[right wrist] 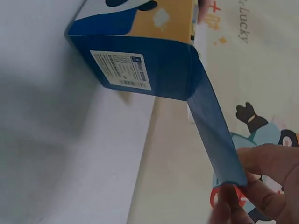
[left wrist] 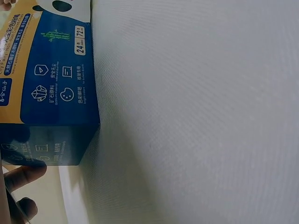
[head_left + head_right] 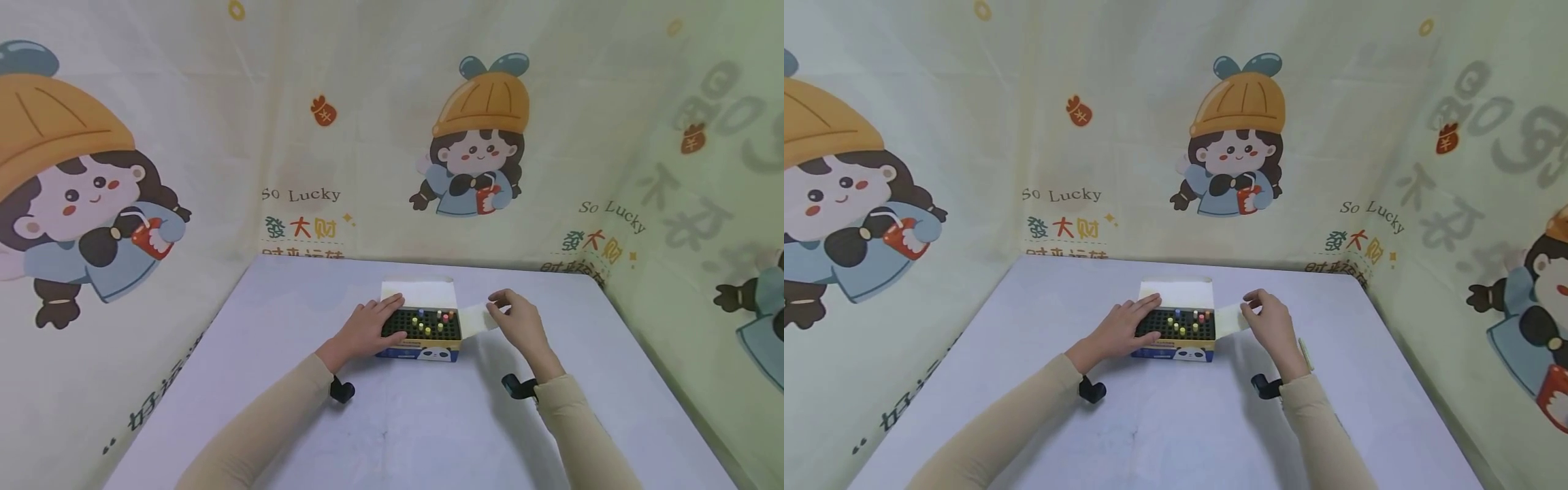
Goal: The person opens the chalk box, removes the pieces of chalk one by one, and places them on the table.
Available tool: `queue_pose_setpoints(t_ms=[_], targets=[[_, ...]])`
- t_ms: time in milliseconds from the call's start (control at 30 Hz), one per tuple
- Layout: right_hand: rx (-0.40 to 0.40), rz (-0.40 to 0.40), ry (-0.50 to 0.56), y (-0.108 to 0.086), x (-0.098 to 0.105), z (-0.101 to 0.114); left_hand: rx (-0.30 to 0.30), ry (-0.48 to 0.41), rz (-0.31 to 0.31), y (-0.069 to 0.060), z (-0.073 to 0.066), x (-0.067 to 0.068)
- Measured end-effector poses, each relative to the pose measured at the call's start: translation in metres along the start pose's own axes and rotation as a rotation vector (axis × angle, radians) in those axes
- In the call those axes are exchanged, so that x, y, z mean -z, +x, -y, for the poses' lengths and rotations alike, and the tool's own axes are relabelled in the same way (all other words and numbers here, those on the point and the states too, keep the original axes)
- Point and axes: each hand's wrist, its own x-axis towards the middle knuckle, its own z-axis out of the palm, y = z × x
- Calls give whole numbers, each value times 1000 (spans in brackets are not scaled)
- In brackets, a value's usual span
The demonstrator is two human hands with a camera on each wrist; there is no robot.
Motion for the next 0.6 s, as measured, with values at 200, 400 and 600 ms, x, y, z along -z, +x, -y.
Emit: queue_pose_setpoints(t_ms=[200,400,600], targets=[[29,-31,-77,-7,-14,11,3,1,-8,0,-1,-2],[130,-70,-193,-12,-28,15,6,6,0,1,-2,-1],[162,-16,-250,-14,-40,21,8,12,2,0,-2,0]])
